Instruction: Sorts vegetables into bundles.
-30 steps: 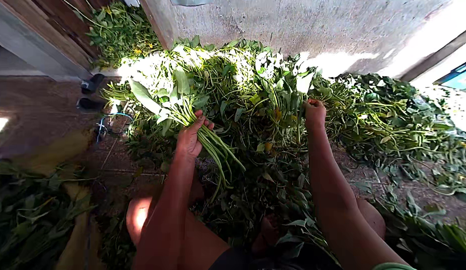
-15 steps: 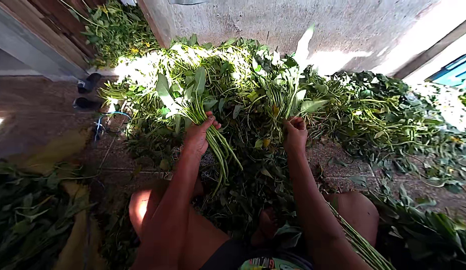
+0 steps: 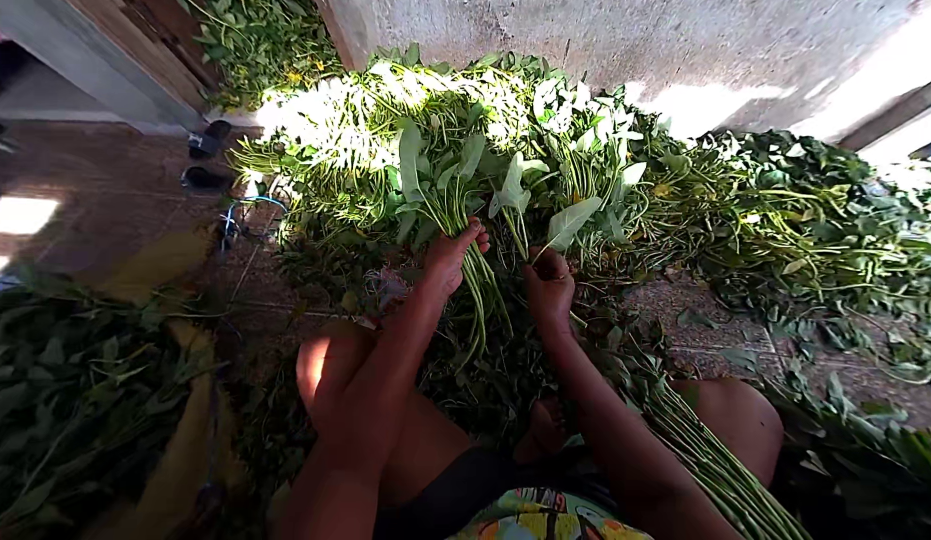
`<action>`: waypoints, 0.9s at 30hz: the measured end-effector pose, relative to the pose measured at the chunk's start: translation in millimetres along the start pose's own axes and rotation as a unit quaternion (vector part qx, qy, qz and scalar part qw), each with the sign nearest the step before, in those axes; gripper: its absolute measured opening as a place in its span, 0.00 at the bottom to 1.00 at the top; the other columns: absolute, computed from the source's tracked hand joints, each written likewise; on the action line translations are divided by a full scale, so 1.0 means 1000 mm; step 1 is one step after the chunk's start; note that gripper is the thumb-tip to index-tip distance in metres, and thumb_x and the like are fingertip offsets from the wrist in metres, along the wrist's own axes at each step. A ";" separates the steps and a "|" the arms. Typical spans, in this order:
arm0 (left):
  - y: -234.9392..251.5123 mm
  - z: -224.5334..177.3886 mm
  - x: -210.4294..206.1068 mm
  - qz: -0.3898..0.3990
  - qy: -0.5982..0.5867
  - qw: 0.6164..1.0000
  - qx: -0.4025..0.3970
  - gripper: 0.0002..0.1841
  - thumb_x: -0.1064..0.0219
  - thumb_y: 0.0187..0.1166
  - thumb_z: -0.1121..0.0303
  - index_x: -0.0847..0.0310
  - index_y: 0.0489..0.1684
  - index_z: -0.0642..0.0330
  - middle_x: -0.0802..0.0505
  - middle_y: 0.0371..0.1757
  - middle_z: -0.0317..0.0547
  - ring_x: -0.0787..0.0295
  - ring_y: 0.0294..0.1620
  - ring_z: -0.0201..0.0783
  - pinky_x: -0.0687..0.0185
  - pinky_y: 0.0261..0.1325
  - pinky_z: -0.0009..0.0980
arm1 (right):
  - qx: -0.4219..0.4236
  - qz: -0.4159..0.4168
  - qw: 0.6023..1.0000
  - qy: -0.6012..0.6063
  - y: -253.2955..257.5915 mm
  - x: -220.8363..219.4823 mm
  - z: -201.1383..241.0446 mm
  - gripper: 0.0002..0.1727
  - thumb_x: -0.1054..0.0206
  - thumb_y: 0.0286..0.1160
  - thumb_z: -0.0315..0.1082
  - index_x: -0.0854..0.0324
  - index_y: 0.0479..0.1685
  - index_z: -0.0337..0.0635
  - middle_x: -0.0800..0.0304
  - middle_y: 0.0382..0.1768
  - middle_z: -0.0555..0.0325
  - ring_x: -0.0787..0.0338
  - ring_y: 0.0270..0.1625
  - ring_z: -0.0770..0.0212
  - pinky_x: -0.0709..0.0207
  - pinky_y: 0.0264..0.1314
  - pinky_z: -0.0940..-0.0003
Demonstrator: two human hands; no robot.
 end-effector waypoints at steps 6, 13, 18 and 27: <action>0.009 0.004 0.000 0.001 -0.009 1.000 0.012 0.17 0.31 0.81 0.73 0.25 0.65 0.65 0.10 0.47 0.47 0.11 0.45 0.35 0.13 0.53 0.32 | 0.116 0.078 0.986 -0.089 -0.024 -0.015 0.010 0.14 0.30 0.72 0.22 0.14 0.55 0.31 0.13 0.51 0.42 0.11 0.50 0.55 0.15 0.54 0.61; 0.008 0.011 0.000 0.004 -0.025 1.000 -0.009 0.12 0.36 0.85 0.74 0.23 0.63 0.64 0.08 0.47 0.45 0.08 0.45 0.34 0.11 0.52 0.30 | 0.123 0.127 0.971 -0.159 -0.021 -0.009 0.033 0.15 0.33 0.75 0.20 0.14 0.60 0.31 0.16 0.57 0.36 0.12 0.54 0.48 0.16 0.57 0.55; 0.015 0.020 0.012 0.086 0.046 0.995 -0.033 0.09 0.35 0.85 0.70 0.19 0.57 0.63 0.09 0.42 0.37 0.11 0.44 0.29 0.14 0.53 0.26 | 0.255 0.152 0.937 -0.183 -0.022 -0.005 0.024 0.09 0.33 0.70 0.17 0.09 0.44 0.29 0.10 0.55 0.34 0.10 0.59 0.37 0.19 0.65 0.43; 0.013 -0.029 0.028 -0.108 -0.033 0.993 -0.046 0.08 0.34 0.84 0.75 0.24 0.54 0.66 0.12 0.33 0.43 0.10 0.30 0.34 0.08 0.40 0.29 | -0.029 0.053 0.998 -0.011 0.033 0.042 -0.027 0.15 0.39 0.86 0.33 0.26 0.62 0.31 0.16 0.42 0.55 0.15 0.35 0.70 0.17 0.42 0.71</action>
Point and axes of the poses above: each hand's wrist, its own y-axis towards the middle knuckle, its own x-axis out of the back of the hand, z = x × y, the point moved 1 cm from there along y, towards the middle knuckle
